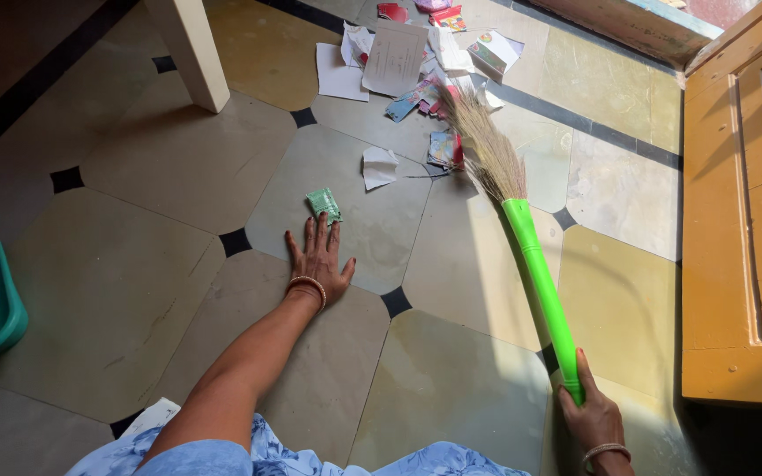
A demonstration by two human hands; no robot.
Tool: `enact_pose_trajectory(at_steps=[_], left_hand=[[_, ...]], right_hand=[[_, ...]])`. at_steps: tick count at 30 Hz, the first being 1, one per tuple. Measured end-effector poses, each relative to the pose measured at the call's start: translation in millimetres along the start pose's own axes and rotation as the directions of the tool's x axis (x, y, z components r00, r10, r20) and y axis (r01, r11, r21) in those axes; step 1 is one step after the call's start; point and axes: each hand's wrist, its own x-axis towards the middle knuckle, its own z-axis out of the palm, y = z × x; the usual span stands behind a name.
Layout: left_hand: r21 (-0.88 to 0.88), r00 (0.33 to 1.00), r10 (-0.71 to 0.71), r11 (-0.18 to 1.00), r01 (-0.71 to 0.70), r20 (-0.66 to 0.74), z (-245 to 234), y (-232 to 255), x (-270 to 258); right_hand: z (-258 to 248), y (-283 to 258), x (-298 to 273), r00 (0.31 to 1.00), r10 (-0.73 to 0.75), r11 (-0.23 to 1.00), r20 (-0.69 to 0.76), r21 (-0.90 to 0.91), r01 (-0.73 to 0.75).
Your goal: The person sweeps paper scraps and debris into a pile on the floor using a broom and hand, then picks up and examines a piece of paper.
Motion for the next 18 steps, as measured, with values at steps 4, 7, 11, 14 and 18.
enact_pose_trajectory(at_steps=[4, 7, 11, 14, 18], left_hand=[[0.018, 1.0, 0.0, 1.0, 0.0, 0.019, -3, -1, 1], [-0.017, 1.0, -0.016, 1.0, 0.016, -0.004, -2, -1, 0], [0.001, 1.0, -0.021, 1.0, 0.021, 0.004, 0, -1, 0], [0.01, 1.0, -0.017, 1.0, 0.016, 0.022, -1, -2, 3], [-0.005, 1.0, -0.023, 1.0, 0.023, 0.004, 2, -2, 1]], right_hand=[[-11, -107, 77, 0.993, -0.061, 0.972, -0.1, 0.221, 0.082], [-24, -176, 116, 0.989, -0.114, 0.969, -0.094, 0.207, 0.131], [-37, -211, 122, 0.98, -0.193, 0.978, 0.038, 0.092, 0.189], [-29, -184, 98, 0.939, -0.33, 0.919, 0.094, -0.198, 0.342], [-13, -104, 44, 0.947, -0.313, 0.913, 0.066, -0.255, 0.319]])
